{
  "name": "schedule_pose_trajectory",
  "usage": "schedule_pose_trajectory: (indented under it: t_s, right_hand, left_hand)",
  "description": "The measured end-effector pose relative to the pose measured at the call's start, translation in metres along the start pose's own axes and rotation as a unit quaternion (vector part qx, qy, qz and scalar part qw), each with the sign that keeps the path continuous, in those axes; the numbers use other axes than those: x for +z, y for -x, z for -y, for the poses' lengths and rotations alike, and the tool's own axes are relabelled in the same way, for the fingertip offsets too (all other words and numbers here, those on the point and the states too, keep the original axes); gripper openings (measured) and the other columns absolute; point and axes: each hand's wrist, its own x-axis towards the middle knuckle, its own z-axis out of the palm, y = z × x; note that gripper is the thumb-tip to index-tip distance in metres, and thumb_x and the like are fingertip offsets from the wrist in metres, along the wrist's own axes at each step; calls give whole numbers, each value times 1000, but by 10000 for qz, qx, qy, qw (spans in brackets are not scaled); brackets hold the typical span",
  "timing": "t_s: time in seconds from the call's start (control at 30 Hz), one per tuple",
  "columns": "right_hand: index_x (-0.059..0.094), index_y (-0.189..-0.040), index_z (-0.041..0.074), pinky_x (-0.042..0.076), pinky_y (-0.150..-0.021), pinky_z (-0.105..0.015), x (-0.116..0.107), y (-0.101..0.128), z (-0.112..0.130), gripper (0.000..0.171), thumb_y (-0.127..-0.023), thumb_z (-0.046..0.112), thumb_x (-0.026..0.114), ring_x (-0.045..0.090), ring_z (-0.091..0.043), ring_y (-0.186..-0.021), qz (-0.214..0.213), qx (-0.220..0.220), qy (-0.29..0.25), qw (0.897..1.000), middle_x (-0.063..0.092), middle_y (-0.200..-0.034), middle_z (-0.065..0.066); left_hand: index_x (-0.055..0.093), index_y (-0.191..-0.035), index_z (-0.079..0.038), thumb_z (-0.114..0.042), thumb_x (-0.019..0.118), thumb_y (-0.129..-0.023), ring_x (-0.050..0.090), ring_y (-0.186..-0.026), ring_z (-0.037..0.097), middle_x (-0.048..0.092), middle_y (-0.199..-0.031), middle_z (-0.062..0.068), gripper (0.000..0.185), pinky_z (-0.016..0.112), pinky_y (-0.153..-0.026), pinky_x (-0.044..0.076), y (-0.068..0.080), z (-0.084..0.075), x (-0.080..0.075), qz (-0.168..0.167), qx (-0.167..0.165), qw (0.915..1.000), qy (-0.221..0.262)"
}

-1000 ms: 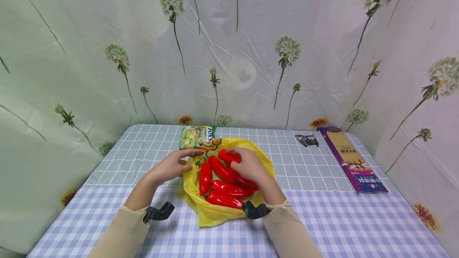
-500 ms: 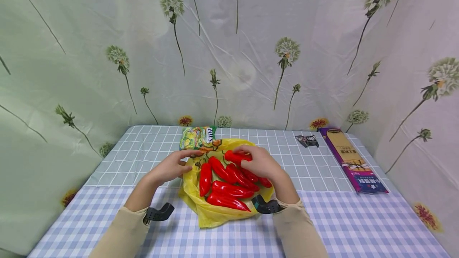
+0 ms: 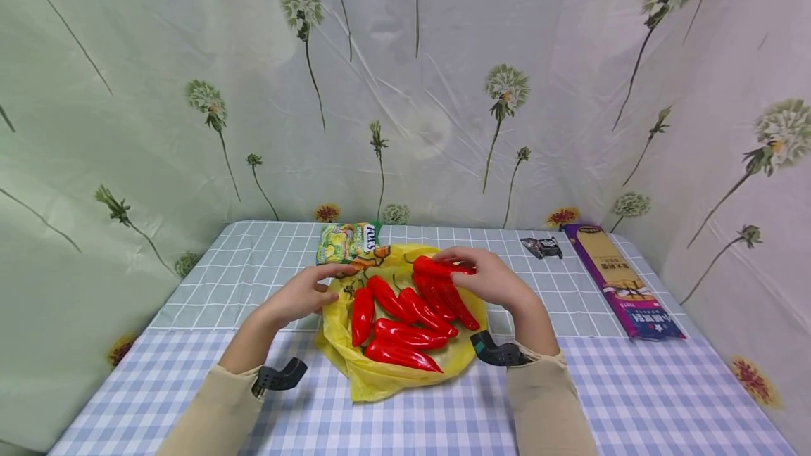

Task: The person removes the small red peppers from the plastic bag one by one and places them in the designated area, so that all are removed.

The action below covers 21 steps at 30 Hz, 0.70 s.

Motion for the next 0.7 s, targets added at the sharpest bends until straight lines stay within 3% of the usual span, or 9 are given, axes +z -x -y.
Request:
schedule_pose_trajectory:
  t_s: [0.27,0.53,0.7]
  right_hand:
    - [63,-133,10,56,-92,-46,-15,7,-11,37,-96,17,63,60,-31,-114,-200,-108,-330,9992,63,-132,-18]
    - [62,-132,8,58,-84,-31,-28,12,-28,36,-98,19,62,63,-20,-101,-585,-175,-640,9961,64,-128,-18]
    - [58,-137,7,58,-84,-27,-31,13,-36,39,-100,21,59,63,-17,-103,-1012,-2,-693,9925,60,-133,-20]
  left_hand:
    - [56,-142,-11,5,56,-93,67,-86,19,50,-148,18,51,29,-65,57,0,1,-2,-17,35,9999,-138]
    - [58,-140,-16,3,58,-93,67,-91,22,51,-148,14,51,31,-68,58,-1,-1,0,-61,-73,9999,-48]
    - [57,-140,-14,5,57,-92,67,-92,22,49,-148,18,51,31,-66,58,-1,1,-1,-67,-56,9999,-84]
